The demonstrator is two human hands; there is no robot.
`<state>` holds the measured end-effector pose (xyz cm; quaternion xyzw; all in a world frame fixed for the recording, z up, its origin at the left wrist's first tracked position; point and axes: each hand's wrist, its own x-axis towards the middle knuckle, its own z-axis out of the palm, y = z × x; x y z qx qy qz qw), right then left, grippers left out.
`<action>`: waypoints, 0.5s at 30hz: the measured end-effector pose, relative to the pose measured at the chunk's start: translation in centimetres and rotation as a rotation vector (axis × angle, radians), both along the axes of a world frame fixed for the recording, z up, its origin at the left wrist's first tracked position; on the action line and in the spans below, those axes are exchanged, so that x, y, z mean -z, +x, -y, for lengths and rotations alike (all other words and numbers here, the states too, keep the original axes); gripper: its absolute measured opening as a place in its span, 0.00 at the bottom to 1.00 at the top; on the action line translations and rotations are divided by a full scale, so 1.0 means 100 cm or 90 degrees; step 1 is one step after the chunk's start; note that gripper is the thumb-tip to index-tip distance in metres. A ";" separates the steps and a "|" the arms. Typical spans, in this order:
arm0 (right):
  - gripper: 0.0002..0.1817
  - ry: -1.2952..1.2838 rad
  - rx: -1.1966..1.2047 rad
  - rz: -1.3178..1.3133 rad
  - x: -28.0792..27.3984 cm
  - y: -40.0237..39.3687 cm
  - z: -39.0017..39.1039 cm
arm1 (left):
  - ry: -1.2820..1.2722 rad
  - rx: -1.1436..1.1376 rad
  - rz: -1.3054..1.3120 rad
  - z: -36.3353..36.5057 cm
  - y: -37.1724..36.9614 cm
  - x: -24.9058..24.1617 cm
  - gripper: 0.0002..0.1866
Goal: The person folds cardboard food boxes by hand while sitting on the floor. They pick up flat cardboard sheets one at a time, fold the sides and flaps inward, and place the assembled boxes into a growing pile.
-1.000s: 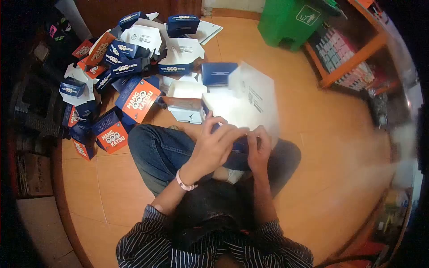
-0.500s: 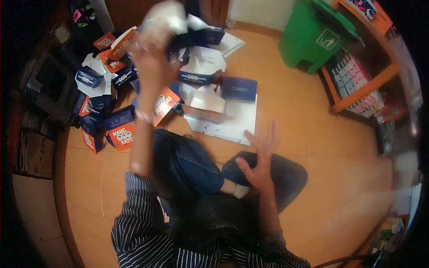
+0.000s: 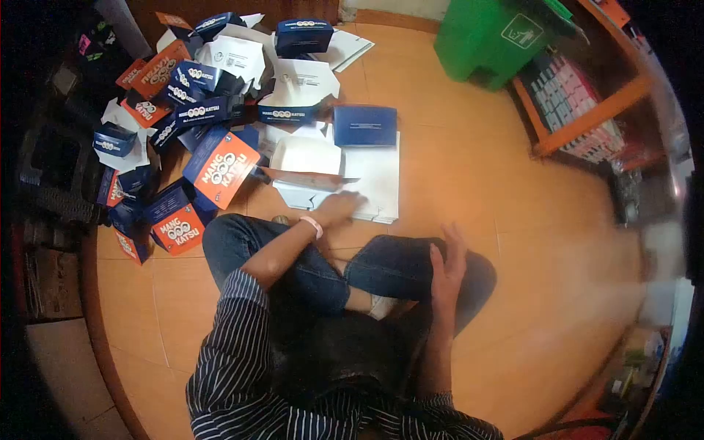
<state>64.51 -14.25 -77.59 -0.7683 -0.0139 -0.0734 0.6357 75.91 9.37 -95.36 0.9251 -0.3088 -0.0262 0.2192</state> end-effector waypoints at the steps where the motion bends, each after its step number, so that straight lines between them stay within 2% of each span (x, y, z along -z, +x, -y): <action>1: 0.20 0.004 0.001 0.001 0.012 0.003 0.004 | 0.047 -0.043 -0.065 -0.005 0.010 -0.002 0.34; 3: 0.19 0.025 -0.001 -0.013 0.041 0.007 0.010 | 0.045 -0.025 -0.045 -0.014 0.026 0.016 0.35; 6: 0.17 0.055 -0.035 -0.050 0.047 0.008 -0.003 | 0.098 0.060 -0.055 -0.022 0.036 0.005 0.33; 9: 0.17 0.054 -0.069 -0.068 0.064 0.009 -0.006 | 0.068 0.047 -0.124 -0.026 0.043 -0.018 0.28; 11: 0.17 0.104 -0.059 -0.103 0.058 0.009 -0.011 | -0.024 0.062 -0.265 -0.036 0.053 -0.023 0.25; 13: 0.17 0.097 -0.071 -0.104 0.070 0.011 -0.012 | -0.058 0.053 -0.262 -0.044 0.060 -0.011 0.24; 15: 0.17 0.089 -0.078 -0.093 0.081 0.013 -0.013 | -0.018 0.010 -0.141 -0.048 0.061 -0.002 0.24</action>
